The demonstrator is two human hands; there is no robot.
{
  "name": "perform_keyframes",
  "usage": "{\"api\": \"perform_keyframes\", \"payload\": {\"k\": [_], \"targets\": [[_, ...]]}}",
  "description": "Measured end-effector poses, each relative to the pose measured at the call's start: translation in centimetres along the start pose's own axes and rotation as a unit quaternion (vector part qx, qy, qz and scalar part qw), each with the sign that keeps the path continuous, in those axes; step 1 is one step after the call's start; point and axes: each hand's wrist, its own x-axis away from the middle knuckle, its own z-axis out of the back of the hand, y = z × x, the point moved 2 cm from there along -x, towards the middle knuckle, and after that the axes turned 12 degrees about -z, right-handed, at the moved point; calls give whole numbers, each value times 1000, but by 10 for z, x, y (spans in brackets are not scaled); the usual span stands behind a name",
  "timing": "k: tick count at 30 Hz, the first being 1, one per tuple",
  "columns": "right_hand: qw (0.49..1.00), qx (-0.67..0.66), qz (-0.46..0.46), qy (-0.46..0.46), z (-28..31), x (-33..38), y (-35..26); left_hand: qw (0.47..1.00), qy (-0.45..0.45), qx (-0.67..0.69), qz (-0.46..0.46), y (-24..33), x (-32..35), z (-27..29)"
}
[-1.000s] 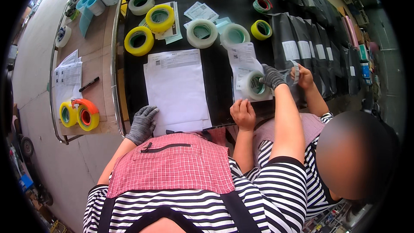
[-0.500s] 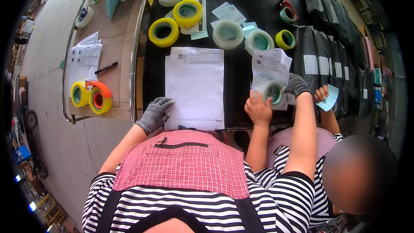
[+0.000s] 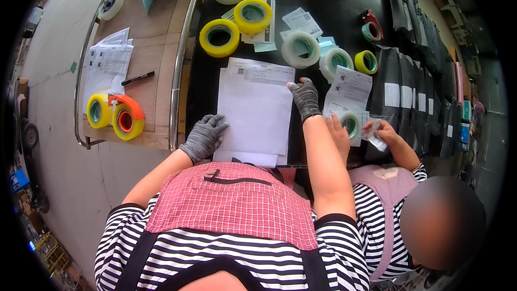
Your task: The person prepares shipping parcels by handling rolls of tape, labels, and paperwork. They attach labels to several packages and organize sheets of paper on a worktable.
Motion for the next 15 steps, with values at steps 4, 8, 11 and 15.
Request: {"api": "perform_keyframes", "payload": {"k": [4, 8, 11, 15], "targets": [[995, 3, -53, -80, -4, 3, -25, 1000, 12, 23, 1, -3, 3, 5], [981, -119, 37, -151, -2, 26, -18, 999, 4, 48, 5, -7, 0, 8], [969, -93, 131, -188, 1, 61, -10, 980, 46, 179, 80, -17, -5, 18], [938, -134, 103, -302, 2, 97, 14, 912, 222, 297, 174, -43, -22, 20]]}}
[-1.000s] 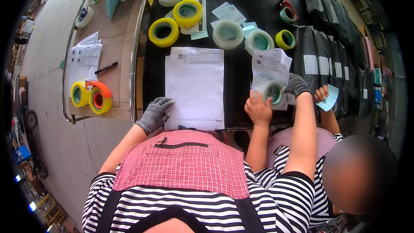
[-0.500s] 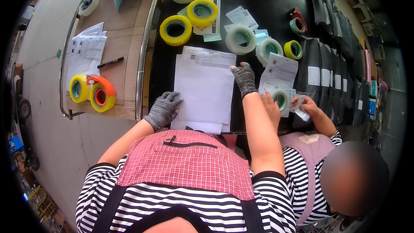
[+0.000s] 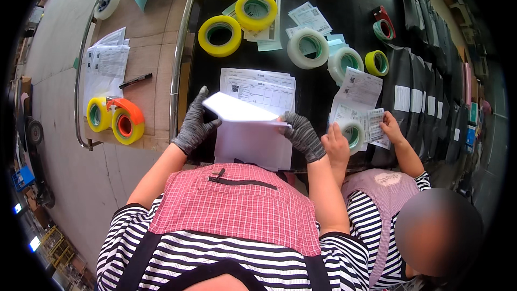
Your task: The person prepares shipping parcels by handling rolls of tape, labels, and paperwork. They attach labels to several packages and organize sheets of paper on a worktable.
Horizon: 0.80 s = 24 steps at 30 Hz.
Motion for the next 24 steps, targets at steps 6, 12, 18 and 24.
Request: {"api": "perform_keyframes", "payload": {"k": [6, 12, 18, 24], "targets": [[981, -85, -68, -158, -4, 12, 18, 938, 4, 331, 99, -11, -7, -14], [989, 32, -68, -126, 4, 16, -10, 979, -109, 170, -43, -15, 6, -19], [982, -79, -93, -143, 15, 20, -10, 848, -54, 445, 284, 22, -5, -18], [972, -213, -95, 19, 26, -8, -9, 975, -163, 148, -16, -8, 5, -20]]}}
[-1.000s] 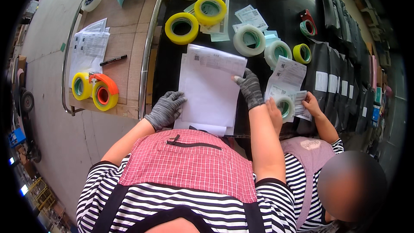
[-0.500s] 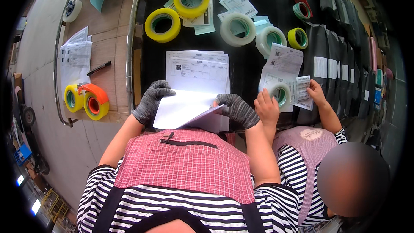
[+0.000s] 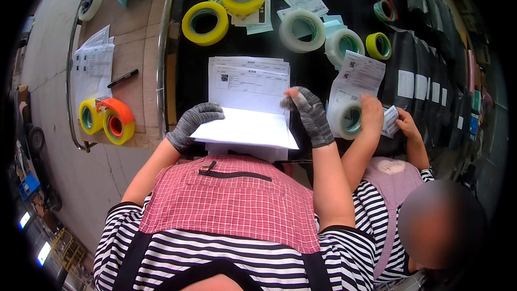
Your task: The person prepares shipping parcels by handling rolls of tape, labels, and paperwork. They attach labels to several packages and organize sheets of paper on a worktable.
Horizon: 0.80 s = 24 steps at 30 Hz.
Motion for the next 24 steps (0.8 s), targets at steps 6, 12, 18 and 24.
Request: {"api": "perform_keyframes", "payload": {"k": [6, 12, 18, 24], "targets": [[748, 583, 201, 245, -27, -40, -19, 990, -45, -100, -87, 2, 0, 3], [882, 444, 98, 122, -25, -29, -22, 996, 48, -65, -49, -3, 3, -6], [980, 184, 71, -6, -18, 12, 0, 941, 196, 258, 95, 15, -9, -9], [998, 3, 59, -30, -34, 21, -1, 912, 139, 371, 107, 36, -11, -1]]}}
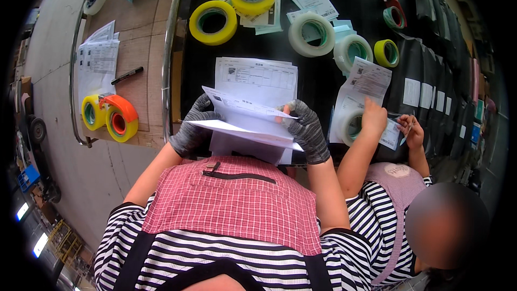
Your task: The person prepares shipping parcels by handling rolls of tape, labels, and paperwork. They attach labels to several packages and organize sheets of paper on a worktable.
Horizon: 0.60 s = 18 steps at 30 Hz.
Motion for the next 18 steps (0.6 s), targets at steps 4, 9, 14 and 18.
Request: {"api": "perform_keyframes", "payload": {"k": [4, 9, 14, 18], "targets": [[957, -264, -77, -97, 33, -15, 23, 974, -128, -182, 32, 44, 16, -8], [987, 157, 37, 2, 24, -4, 11, 953, -109, -279, 50, 29, 10, 0], [982, -139, -117, -52, 24, -20, 6, 973, -68, -220, 31, -4, 13, 2], [981, 45, -76, 172, 41, -56, 22, 716, -201, -552, -377, -3, 20, -6]]}}
